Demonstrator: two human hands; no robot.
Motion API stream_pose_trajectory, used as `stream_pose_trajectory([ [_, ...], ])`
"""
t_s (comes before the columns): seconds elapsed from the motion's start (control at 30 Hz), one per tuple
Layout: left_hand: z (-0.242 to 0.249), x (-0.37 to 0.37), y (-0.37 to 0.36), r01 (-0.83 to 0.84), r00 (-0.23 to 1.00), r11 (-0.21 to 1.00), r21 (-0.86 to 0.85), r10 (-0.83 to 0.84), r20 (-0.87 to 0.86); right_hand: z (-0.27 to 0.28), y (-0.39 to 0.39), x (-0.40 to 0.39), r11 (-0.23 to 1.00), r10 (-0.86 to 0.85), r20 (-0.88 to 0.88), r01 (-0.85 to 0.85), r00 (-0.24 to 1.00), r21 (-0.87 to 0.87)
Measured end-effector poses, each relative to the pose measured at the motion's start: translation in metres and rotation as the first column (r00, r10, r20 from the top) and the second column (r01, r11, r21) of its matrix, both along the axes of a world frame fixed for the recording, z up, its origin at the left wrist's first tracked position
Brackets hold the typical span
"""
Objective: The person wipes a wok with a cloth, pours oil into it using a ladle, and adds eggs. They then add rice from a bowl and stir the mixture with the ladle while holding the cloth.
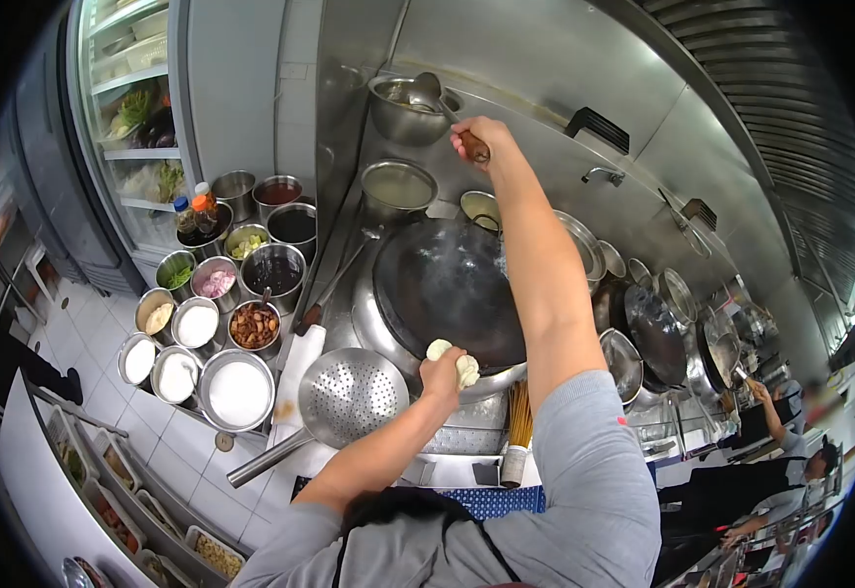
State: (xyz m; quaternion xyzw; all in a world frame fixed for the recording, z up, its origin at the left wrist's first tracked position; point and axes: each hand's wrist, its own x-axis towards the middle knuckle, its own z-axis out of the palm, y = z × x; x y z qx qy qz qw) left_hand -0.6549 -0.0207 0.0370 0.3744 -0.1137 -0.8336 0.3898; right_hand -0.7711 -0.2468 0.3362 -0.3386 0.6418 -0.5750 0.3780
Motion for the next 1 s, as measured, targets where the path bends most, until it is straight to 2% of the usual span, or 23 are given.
stream_pose_trajectory([
  [0.03,0.001,0.001,-0.001,0.019,1.0,1.0,0.005,-0.019,-0.003,-0.005,-0.004,-0.007,0.999,-0.02,0.146,0.024,0.989,-0.028],
  [0.07,0.003,0.002,0.0,0.042,0.999,0.999,0.008,-0.042,-0.005,-0.015,-0.002,-0.014,0.989,0.067,0.376,-0.011,0.924,-0.148],
  [0.13,0.007,0.003,0.001,0.063,0.998,0.997,0.033,-0.064,0.019,-0.029,0.006,-0.027,0.917,0.302,0.71,0.009,0.636,-0.398],
  [0.17,0.009,0.002,-0.001,0.069,0.997,0.997,0.034,-0.07,0.024,-0.034,0.014,-0.029,0.911,0.291,0.716,0.045,0.634,-0.41],
  [0.27,0.002,-0.002,0.001,0.086,0.996,0.996,0.017,-0.087,0.019,-0.044,0.062,-0.032,0.828,0.437,0.741,0.095,0.509,-0.553],
  [0.33,-0.009,-0.005,-0.002,0.078,0.996,0.997,-0.015,-0.078,-0.039,-0.051,0.1,-0.039,0.807,0.521,0.763,0.07,0.384,-0.587],
  [0.37,-0.013,-0.003,-0.004,0.129,0.99,0.992,-0.009,-0.13,-0.058,-0.057,0.121,-0.042,0.797,0.556,0.77,0.062,0.313,-0.6],
  [0.4,-0.011,0.003,-0.003,0.182,0.981,0.983,0.002,-0.181,-0.075,-0.064,0.146,-0.043,0.798,0.559,0.771,0.056,0.304,-0.601],
  [0.47,-0.002,0.03,0.01,0.265,0.938,0.964,-0.035,-0.266,-0.224,-0.084,0.201,-0.045,0.803,0.557,0.781,0.058,0.284,-0.594],
  [0.5,-0.005,0.041,0.018,0.264,0.929,0.961,-0.078,-0.275,-0.246,-0.097,0.228,-0.049,0.812,0.541,0.785,0.055,0.301,-0.581],
  [0.53,-0.012,0.058,0.029,0.261,0.921,0.958,-0.115,-0.283,-0.266,-0.11,0.259,-0.052,0.826,0.538,0.803,0.029,0.255,-0.562],
  [0.6,-0.031,0.115,0.052,0.418,0.883,0.888,-0.19,-0.447,-0.144,-0.137,0.32,-0.057,0.877,0.464,0.856,0.019,0.23,-0.48],
  [0.67,-0.036,0.183,0.081,0.585,0.796,0.735,-0.343,-0.602,0.068,-0.165,0.372,-0.064,0.935,0.34,0.88,-0.015,0.331,-0.355],
  [0.7,-0.054,0.207,0.088,0.694,0.699,0.613,-0.378,-0.699,0.151,-0.178,0.392,-0.066,0.956,0.27,0.844,-0.026,0.464,-0.292],
  [0.73,-0.071,0.218,0.098,0.784,0.589,0.474,-0.402,-0.773,0.237,-0.184,0.409,-0.063,0.986,0.136,0.849,0.014,0.511,-0.166],
  [0.8,-0.092,0.215,0.13,0.94,0.341,0.303,-0.156,-0.849,0.405,-0.198,0.428,-0.063,0.999,0.044,0.817,-0.004,0.576,-0.052],
  [0.87,-0.158,0.184,0.154,0.999,-0.01,-0.037,-0.026,-0.74,0.673,-0.214,0.427,-0.063,1.0,-0.008,0.738,-0.01,0.675,0.02],
  [0.93,-0.189,0.136,0.191,0.974,-0.082,-0.221,-0.055,-0.563,0.822,-0.223,0.414,-0.059,0.999,-0.038,0.52,0.016,0.853,0.047],
  [0.97,-0.246,0.113,0.212,0.912,0.124,-0.335,-0.237,-0.325,0.938,-0.217,0.407,-0.051,0.997,-0.062,0.395,0.039,0.917,0.065],
  [1.0,-0.292,0.092,0.228,0.799,0.363,-0.482,-0.36,-0.091,0.927,-0.21,0.403,-0.043,0.995,-0.084,0.263,0.065,0.961,0.082],
])
